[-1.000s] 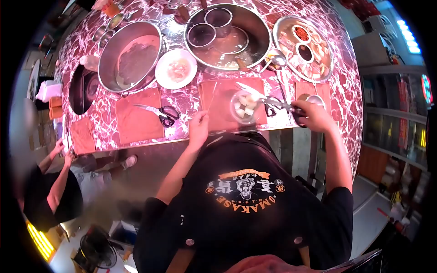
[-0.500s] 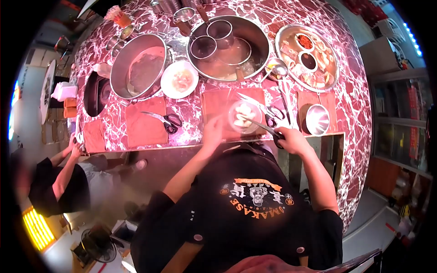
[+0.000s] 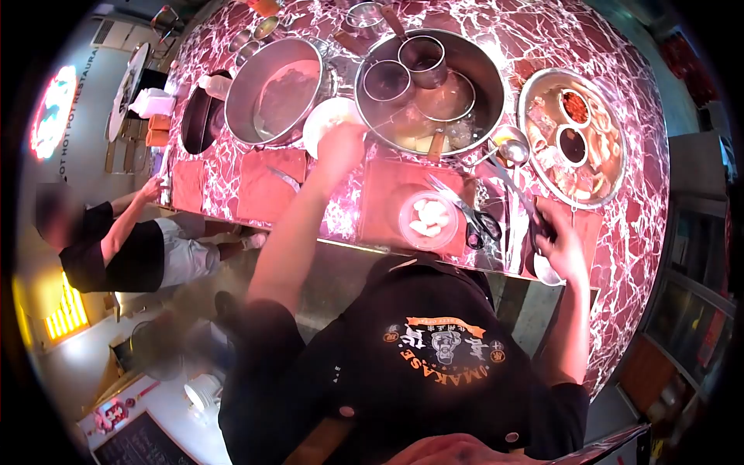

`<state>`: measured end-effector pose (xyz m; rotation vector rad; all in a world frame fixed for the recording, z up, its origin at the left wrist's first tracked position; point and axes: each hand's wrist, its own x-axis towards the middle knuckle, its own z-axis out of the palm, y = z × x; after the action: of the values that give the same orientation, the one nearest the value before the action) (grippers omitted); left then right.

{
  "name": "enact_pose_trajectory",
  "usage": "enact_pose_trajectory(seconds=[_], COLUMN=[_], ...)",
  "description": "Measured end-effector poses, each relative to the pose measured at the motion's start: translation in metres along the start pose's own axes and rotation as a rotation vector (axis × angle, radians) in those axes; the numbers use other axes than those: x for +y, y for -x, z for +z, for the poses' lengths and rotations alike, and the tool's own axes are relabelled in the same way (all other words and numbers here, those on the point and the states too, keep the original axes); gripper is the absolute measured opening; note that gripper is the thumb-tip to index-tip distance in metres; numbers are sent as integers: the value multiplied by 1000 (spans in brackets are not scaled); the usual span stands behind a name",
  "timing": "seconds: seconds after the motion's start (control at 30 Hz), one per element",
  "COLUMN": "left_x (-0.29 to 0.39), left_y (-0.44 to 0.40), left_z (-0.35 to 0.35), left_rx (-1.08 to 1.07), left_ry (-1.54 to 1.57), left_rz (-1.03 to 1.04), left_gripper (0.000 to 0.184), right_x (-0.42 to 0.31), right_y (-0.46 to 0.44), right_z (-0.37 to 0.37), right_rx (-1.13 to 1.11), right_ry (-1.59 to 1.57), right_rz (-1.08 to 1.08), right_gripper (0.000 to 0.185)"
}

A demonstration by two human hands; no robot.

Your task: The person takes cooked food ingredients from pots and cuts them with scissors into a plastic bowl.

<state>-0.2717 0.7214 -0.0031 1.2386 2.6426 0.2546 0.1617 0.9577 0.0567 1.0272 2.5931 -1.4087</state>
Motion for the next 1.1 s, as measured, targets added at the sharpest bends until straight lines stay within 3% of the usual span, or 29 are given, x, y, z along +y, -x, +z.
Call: enact_pose_trajectory(seconds=[0.1, 0.17, 0.3, 0.43, 0.6, 0.77, 1.1], left_x=[2, 23, 39, 59, 59, 53, 35], left_y=[-46, -62, -102, -132, -150, -147, -134], left_z=[-1, -15, 22, 50, 68, 40, 34], left_rx=[-158, -240, -337, -363, -389, -495, -409], left_ry=[-231, -282, -299, -286, -221, -292, -263], left_rz=[19, 18, 26, -67, -101, -97, -67], left_gripper=[29, 29, 28, 30, 31, 27, 25], right_x=[-48, -75, -97, -105, -92, -104, -105], right_y=[-84, -155, -284, -326, -331, -319, -321], right_z=[-7, 1, 69, 124, 146, 126, 138], right_rx=[14, -84, -316, -325, -225, -253, -261], right_ry=[251, 520, 948, 1249, 1322, 1327, 1254], right_rz=[-102, -238, -248, -433, -595, -620, -628], right_gripper=[49, 42, 45, 40, 29, 26, 25])
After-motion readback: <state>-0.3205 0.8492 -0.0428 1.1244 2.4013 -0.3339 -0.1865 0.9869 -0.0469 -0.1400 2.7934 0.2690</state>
